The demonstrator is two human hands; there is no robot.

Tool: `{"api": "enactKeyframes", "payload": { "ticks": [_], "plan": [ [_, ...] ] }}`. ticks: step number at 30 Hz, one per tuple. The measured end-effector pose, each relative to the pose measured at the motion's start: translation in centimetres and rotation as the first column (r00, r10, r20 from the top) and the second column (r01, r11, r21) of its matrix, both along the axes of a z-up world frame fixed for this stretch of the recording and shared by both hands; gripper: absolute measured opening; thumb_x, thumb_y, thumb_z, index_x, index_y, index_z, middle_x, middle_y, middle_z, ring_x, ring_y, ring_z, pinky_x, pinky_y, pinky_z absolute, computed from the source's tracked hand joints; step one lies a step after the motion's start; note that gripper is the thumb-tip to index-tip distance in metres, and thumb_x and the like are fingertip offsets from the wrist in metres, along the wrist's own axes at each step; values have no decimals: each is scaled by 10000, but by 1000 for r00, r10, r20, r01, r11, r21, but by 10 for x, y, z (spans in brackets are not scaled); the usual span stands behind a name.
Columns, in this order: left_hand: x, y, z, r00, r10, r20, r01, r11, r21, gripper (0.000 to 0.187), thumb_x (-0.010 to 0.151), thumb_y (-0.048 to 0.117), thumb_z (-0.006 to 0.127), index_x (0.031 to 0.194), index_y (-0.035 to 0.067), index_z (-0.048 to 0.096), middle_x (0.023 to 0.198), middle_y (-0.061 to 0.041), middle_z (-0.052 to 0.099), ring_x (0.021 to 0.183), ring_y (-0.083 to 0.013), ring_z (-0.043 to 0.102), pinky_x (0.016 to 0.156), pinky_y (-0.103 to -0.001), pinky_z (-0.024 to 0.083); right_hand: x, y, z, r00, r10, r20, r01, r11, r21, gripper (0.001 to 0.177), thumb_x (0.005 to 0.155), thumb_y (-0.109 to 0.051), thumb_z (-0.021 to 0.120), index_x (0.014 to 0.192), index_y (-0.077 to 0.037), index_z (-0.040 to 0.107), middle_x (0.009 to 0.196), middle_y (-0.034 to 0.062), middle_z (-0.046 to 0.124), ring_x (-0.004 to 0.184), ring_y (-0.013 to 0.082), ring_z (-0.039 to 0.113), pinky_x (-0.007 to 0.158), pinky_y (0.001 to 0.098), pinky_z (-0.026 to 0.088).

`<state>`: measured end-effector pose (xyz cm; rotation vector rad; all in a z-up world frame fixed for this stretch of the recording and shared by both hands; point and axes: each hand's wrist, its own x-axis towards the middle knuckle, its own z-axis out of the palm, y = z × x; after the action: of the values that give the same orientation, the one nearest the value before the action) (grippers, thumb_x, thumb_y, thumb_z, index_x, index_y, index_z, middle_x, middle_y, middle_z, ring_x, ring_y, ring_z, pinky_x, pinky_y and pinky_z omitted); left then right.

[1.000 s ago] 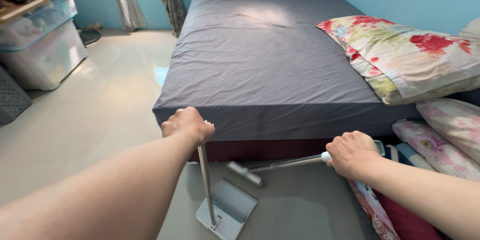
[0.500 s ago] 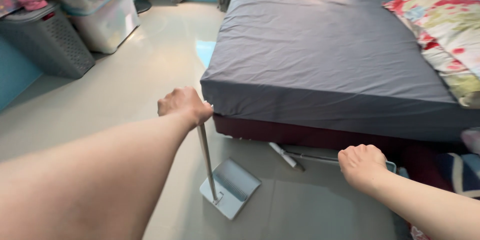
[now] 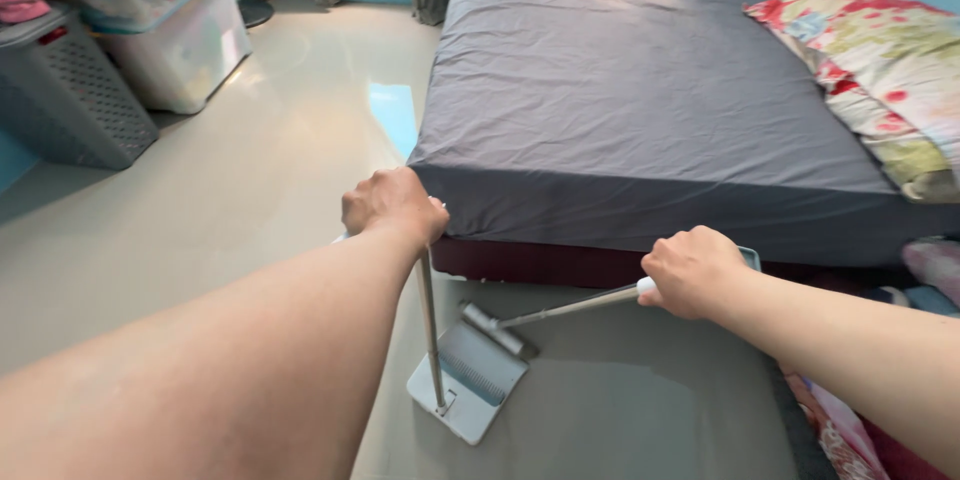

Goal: Sweeping the floor of a bedroom using a broom and dustpan.

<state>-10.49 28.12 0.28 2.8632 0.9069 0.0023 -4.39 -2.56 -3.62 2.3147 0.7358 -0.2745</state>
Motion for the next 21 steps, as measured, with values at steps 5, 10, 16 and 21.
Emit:
{"api": "enactKeyframes", "payload": {
  "ticks": [5, 10, 16, 21],
  "plan": [
    [1, 0, -7, 1000, -9, 28, 9, 1000, 13, 420, 875, 474, 704, 1115, 136, 771, 1182, -87, 730, 1157, -272, 684, 922, -397, 544, -24, -4, 13, 998, -52, -21, 52, 999, -4, 562, 869, -689, 673, 943, -139, 765, 976, 68, 746, 984, 261, 731, 813, 393, 584],
    [-6, -7, -10, 999, 13, 45, -14, 1000, 26, 418, 888, 494, 699, 1119, 152, 770, 1203, -87, 730, 1167, -278, 682, 923, -400, 548, -24, -26, 4, 996, -83, 9, 83, 995, 55, 510, 845, -647, 728, 954, -150, 761, 986, 46, 742, 989, 240, 731, 817, 377, 580],
    [-26, -9, -6, 999, 34, -2, -34, 999, 12, 406, 916, 519, 683, 1115, 174, 766, 1190, -71, 741, 1147, -268, 704, 925, -404, 561, -12, -33, -15, 993, -112, 44, 108, 991, 75, 399, 888, -554, 720, 946, -163, 775, 957, 8, 753, 967, 205, 730, 787, 346, 565],
    [-32, -3, -8, 1000, 21, 8, -21, 1000, 17, 450, 902, 555, 708, 1122, 166, 762, 1181, -84, 745, 1140, -280, 702, 941, -425, 549, 7, -49, -18, 993, -25, 111, 22, 999, 31, 326, 893, -518, 728, 942, -199, 775, 932, 3, 757, 967, 183, 736, 786, 342, 561]
  ]
}}
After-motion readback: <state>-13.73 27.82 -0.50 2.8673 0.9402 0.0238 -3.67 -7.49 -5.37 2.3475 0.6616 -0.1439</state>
